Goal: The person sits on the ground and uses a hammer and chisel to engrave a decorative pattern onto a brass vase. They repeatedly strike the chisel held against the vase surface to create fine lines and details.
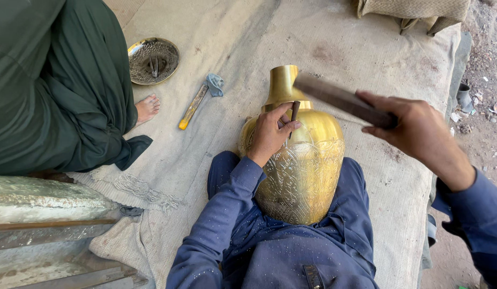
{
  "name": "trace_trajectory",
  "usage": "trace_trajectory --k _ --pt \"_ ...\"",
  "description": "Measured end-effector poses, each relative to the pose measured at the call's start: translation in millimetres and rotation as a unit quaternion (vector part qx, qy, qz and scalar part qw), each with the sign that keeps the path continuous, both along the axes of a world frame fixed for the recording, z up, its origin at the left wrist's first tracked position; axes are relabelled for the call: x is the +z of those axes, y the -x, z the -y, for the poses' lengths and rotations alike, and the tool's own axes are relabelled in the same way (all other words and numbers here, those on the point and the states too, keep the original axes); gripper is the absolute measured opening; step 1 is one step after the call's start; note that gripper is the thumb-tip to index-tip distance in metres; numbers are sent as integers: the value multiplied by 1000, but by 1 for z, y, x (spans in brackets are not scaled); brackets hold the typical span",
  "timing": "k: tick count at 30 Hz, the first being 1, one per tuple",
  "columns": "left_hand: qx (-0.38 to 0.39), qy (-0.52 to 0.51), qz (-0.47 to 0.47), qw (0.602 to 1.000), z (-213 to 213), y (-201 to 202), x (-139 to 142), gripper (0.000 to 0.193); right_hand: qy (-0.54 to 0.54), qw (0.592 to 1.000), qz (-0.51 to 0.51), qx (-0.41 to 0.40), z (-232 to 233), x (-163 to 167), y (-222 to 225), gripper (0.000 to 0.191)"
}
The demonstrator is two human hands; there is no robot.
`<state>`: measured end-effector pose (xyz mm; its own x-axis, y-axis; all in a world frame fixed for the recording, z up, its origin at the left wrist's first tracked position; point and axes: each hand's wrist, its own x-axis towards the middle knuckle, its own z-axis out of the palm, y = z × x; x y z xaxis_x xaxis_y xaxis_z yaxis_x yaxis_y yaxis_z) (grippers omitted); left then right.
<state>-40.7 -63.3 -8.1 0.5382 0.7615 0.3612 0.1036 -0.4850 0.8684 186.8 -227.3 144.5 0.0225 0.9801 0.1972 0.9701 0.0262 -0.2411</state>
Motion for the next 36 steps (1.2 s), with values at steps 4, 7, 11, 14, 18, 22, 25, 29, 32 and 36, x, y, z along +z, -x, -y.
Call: trace_trajectory --k 4,7,11,14,18,22,25,29,32,36 --pt "-8 28 2 1000 1 1 0 51 68 997 1 -47 -4 9 8 79" --pt "0 19 -4 1000 2 2 -1 48 69 994 69 -39 -4 14 14 75" --pt "11 29 3 1000 6 1 -4 50 89 994 63 -32 -3 9 15 77" --pt "27 12 0 1000 7 2 -6 47 44 998 41 -4 -4 6 8 71" --pt "36 2 20 999 9 3 -5 45 3 999 3 54 -7 8 7 76" --pt "33 16 30 999 12 4 -4 46 67 996 46 -30 -6 16 16 70" --pt "38 13 23 999 11 4 -3 44 12 1000 -19 13 -8 20 22 75" --pt "44 16 20 999 13 5 -3 45 -42 997 46 54 -9 21 19 67" --pt "45 24 27 998 16 5 -4 44 26 995 85 41 -9 18 16 71" --pt "58 19 40 997 19 5 -3 45 82 988 127 -40 -11 19 17 63"
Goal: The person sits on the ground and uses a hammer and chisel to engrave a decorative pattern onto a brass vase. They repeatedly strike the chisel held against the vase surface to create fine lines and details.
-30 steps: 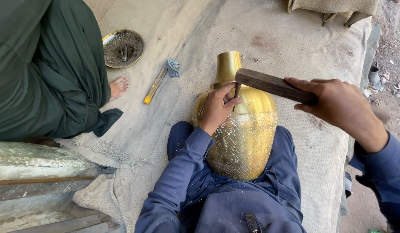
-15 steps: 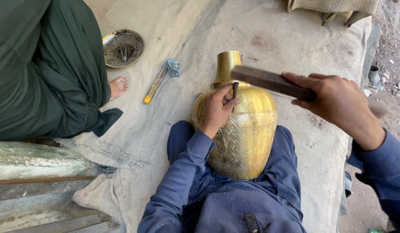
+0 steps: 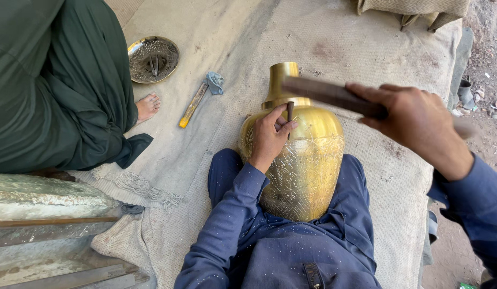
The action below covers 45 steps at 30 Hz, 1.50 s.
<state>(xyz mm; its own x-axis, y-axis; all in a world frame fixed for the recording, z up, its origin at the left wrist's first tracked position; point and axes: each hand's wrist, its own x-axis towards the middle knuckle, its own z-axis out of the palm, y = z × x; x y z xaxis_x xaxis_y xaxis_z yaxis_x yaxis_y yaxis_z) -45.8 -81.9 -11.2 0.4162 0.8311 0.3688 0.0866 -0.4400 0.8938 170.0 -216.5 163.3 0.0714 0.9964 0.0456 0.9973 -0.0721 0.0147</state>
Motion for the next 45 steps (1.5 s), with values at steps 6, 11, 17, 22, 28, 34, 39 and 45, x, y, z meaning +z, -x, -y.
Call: trace_trajectory --k 6,11,17,22,28,34,39,45 --pt "7 23 -11 1000 3 0 2 42 57 995 86 -1 -1 12 9 75" --pt "12 28 -15 999 6 1 4 41 30 999 18 25 -3 19 13 73" --pt "9 39 11 999 7 4 0 42 -55 994 -58 73 -2 13 8 75" --pt "65 36 141 987 1 8 -13 24 17 1000 24 4 2 -8 -8 77" --pt "120 173 257 943 -7 -16 -19 20 46 995 80 24 -13 -64 -28 71" --pt "121 156 173 965 -8 -42 -8 38 65 988 137 19 -34 -79 -47 72" --pt "147 96 129 976 -7 -46 -2 41 126 972 192 41 -60 -62 -41 66" --pt "173 106 57 978 -9 -42 7 40 -117 984 77 108 -96 -15 -24 73"
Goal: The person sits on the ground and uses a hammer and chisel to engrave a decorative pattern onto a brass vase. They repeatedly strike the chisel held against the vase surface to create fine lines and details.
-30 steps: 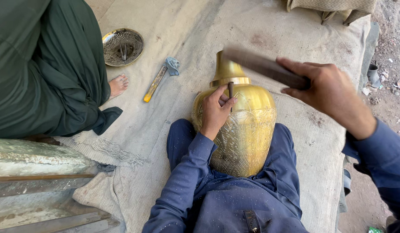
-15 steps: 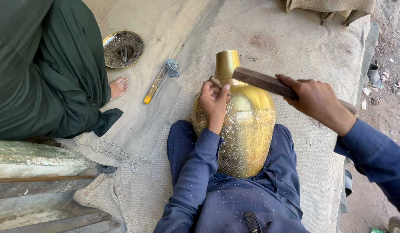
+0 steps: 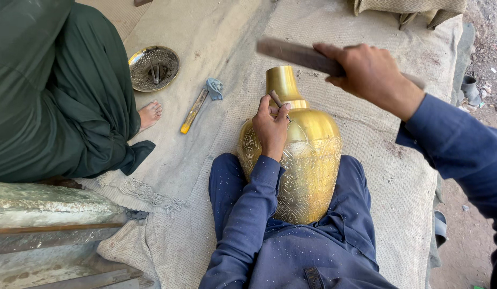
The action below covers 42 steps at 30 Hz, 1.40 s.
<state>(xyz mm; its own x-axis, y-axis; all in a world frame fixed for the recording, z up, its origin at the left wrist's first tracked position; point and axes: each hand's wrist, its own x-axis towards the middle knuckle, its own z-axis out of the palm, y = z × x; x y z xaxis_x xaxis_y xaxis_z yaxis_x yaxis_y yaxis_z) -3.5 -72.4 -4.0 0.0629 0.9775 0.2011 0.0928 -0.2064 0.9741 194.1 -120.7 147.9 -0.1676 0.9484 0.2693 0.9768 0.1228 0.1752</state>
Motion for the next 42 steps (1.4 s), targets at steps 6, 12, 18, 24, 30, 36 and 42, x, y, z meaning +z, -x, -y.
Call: trace_trajectory --k 6,12,18,24,30,36,42 --pt "-14 39 30 999 1 1 5 42 109 976 185 -44 -26 42 25 52" --pt "-15 66 41 997 -2 0 4 47 90 967 238 8 -22 55 50 55" --pt "-29 42 20 998 1 2 6 48 146 966 212 -14 -19 62 56 78" --pt "-24 40 1 999 0 2 7 47 139 971 193 -22 -13 58 52 60" --pt "-35 41 13 998 -1 1 4 48 26 994 95 36 -12 51 47 68" --pt "-46 42 29 998 0 1 3 46 -14 997 48 57 -7 45 45 74" --pt "-49 38 23 998 0 1 4 46 -1 996 90 20 -3 48 46 75"
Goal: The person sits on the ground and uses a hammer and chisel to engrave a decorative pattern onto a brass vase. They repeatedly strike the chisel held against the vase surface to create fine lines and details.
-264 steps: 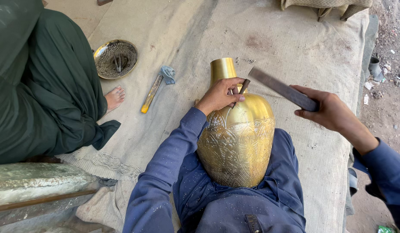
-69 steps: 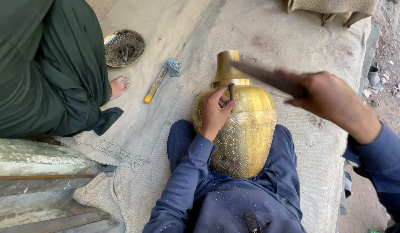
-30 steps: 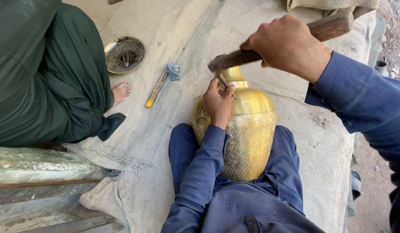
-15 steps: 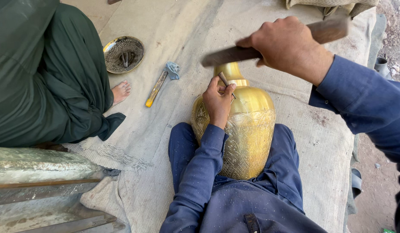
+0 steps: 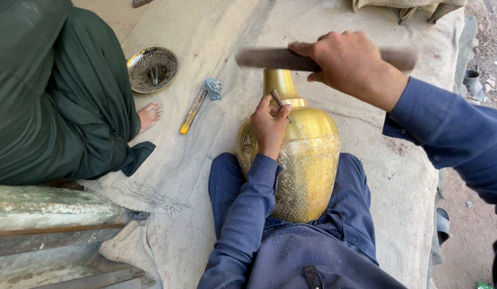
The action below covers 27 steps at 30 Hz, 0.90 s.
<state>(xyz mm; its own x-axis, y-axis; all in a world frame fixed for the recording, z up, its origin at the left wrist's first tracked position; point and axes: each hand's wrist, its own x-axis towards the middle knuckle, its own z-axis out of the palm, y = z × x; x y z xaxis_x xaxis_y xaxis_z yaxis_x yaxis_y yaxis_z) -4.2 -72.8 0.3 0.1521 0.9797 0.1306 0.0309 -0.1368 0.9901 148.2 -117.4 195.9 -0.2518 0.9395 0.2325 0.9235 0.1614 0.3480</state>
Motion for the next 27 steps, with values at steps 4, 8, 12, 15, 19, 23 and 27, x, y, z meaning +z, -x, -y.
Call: trace_trajectory --k 4,8,12,15,19,23,27 --pt "6 -13 0 1000 1 1 0 46 100 992 68 -27 1 1 1 77" --pt "7 -19 -34 999 1 1 0 45 72 997 8 -29 2 -2 -1 73" --pt "13 -64 -62 996 1 1 0 43 87 994 56 -45 5 -6 -5 71" --pt "-4 -7 -21 1000 2 1 -1 43 1 997 -73 28 7 -9 -7 78" --pt "9 -51 -55 997 1 0 -3 44 79 996 35 -31 10 -8 -9 71" --pt "5 -32 -22 999 0 0 -7 48 77 996 44 -31 13 -5 -8 76" --pt "0 -60 -47 997 2 -1 -9 45 50 999 -2 -22 16 -4 -4 72"
